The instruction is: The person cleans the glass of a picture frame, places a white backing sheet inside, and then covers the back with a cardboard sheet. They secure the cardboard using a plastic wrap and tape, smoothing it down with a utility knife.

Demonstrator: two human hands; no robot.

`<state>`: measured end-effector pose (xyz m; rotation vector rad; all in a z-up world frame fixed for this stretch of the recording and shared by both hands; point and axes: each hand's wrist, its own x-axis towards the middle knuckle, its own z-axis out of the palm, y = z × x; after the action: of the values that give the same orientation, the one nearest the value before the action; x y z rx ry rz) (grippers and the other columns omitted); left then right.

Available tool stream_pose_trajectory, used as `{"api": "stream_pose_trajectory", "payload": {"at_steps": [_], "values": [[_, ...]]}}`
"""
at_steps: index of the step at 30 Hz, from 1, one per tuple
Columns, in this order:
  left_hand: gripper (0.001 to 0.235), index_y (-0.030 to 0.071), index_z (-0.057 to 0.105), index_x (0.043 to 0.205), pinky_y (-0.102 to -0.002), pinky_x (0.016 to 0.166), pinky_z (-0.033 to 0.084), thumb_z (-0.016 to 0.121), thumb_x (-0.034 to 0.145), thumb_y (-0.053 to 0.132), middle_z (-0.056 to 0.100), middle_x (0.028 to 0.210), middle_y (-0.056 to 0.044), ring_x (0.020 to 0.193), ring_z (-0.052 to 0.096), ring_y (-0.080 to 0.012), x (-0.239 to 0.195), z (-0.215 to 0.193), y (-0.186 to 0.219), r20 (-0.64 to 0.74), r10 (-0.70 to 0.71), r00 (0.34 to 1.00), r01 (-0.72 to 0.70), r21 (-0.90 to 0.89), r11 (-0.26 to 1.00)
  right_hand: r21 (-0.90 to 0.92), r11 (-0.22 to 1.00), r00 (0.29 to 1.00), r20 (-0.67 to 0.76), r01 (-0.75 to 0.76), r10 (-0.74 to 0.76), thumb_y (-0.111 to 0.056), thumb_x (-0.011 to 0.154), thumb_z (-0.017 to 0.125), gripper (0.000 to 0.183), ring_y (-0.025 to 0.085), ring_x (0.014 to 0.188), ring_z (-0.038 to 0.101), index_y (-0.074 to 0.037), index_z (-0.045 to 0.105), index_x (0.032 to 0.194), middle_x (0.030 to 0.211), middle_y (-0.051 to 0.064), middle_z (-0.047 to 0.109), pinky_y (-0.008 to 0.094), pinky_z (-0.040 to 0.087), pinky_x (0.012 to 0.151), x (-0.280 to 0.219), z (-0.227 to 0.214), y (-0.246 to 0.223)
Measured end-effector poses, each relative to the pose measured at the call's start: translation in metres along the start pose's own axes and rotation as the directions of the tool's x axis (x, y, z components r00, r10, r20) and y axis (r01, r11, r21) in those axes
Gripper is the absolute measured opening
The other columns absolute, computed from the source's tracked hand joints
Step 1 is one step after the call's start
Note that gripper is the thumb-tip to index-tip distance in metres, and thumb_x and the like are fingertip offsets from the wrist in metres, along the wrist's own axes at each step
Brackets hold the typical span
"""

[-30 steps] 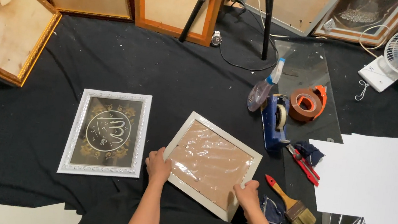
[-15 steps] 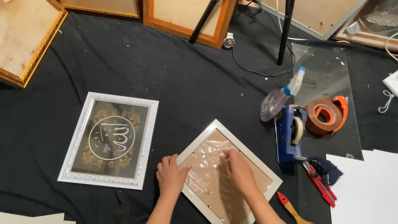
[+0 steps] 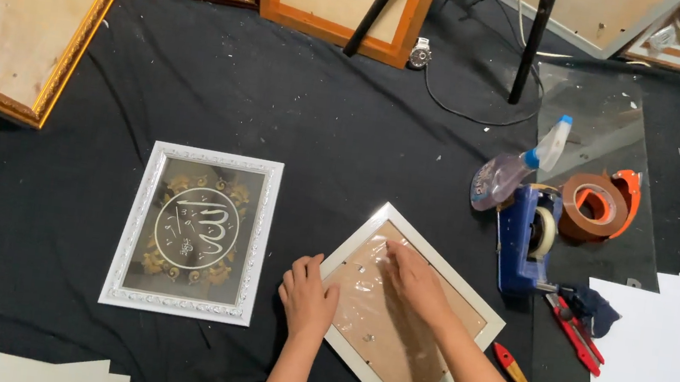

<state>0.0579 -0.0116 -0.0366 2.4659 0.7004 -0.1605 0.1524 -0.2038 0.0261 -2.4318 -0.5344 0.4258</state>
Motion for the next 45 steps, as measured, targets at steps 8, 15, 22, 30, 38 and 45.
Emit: {"api": "stream_pose_trajectory", "payload": {"at_steps": [8,15,22,30,38,45], "values": [[0.058,0.010,0.059,0.113,-0.037,0.084,0.051,0.096,0.070,0.026,0.055,0.107,-0.009,0.092,0.055,-0.0270,-0.009,0.031,0.017,-0.246,0.427,0.870,-0.424,0.069,0.903,-0.075,0.975,0.966,-0.139,0.208,-0.217,-0.010,0.101,0.054,0.020,0.027,0.102,0.065,-0.011,0.055,0.121,0.117,0.009,0.067,0.040,0.051,0.087,-0.007,0.006,0.018],[0.056,0.010,0.055,0.124,-0.048,0.081,0.052,0.088,0.078,0.010,0.067,0.102,-0.012,0.096,0.067,-0.0334,-0.001,0.064,0.012,-0.074,0.192,0.979,-0.200,-0.135,0.970,0.157,0.988,0.997,-0.081,-0.005,0.018,-0.023,0.102,0.053,0.014,0.019,0.102,0.060,-0.013,0.062,0.105,0.106,0.003,0.064,0.034,0.050,0.089,-0.007,-0.009,0.002],[0.024,0.020,0.064,0.108,-0.039,0.101,0.048,0.077,0.089,0.028,0.058,0.108,0.001,0.112,0.059,-0.0230,0.005,0.009,0.028,0.279,0.070,0.958,0.000,-0.245,0.970,0.426,0.864,0.963,0.145,-0.267,0.226,-0.016,0.097,0.065,0.019,0.024,0.116,0.064,-0.010,0.065,0.114,0.116,0.008,0.065,0.043,0.055,0.101,-0.018,-0.017,-0.024],[0.013,0.026,0.071,0.107,-0.039,0.102,0.046,0.065,0.096,0.029,0.061,0.110,0.005,0.112,0.059,-0.0227,0.014,-0.030,0.035,0.241,0.044,0.970,0.052,-0.379,0.924,0.435,0.858,0.946,0.281,-0.274,0.160,-0.007,0.088,0.051,0.027,0.028,0.111,0.062,-0.003,0.069,0.109,0.106,0.015,0.066,0.047,0.050,0.101,-0.008,-0.024,-0.031],[0.025,0.030,0.073,0.106,-0.047,0.118,0.024,0.068,0.090,0.048,0.047,0.139,0.009,0.140,0.037,-0.0232,-0.002,-0.082,0.065,0.438,0.184,0.880,-0.024,-0.347,0.938,0.225,0.969,0.942,0.335,-0.106,0.026,0.002,0.087,0.047,0.026,0.034,0.115,0.062,-0.006,0.064,0.105,0.110,0.015,0.062,0.048,0.050,0.101,-0.004,-0.022,-0.013],[0.015,0.023,0.073,0.099,-0.047,0.115,0.026,0.067,0.091,0.034,0.049,0.137,0.006,0.136,0.038,-0.0258,-0.004,-0.068,0.062,0.360,0.217,0.907,-0.087,-0.345,0.935,0.185,0.982,0.946,0.323,-0.049,-0.013,0.003,0.088,0.051,0.023,0.035,0.117,0.061,-0.008,0.062,0.104,0.112,0.012,0.062,0.049,0.050,0.101,-0.005,-0.012,-0.004]]}}
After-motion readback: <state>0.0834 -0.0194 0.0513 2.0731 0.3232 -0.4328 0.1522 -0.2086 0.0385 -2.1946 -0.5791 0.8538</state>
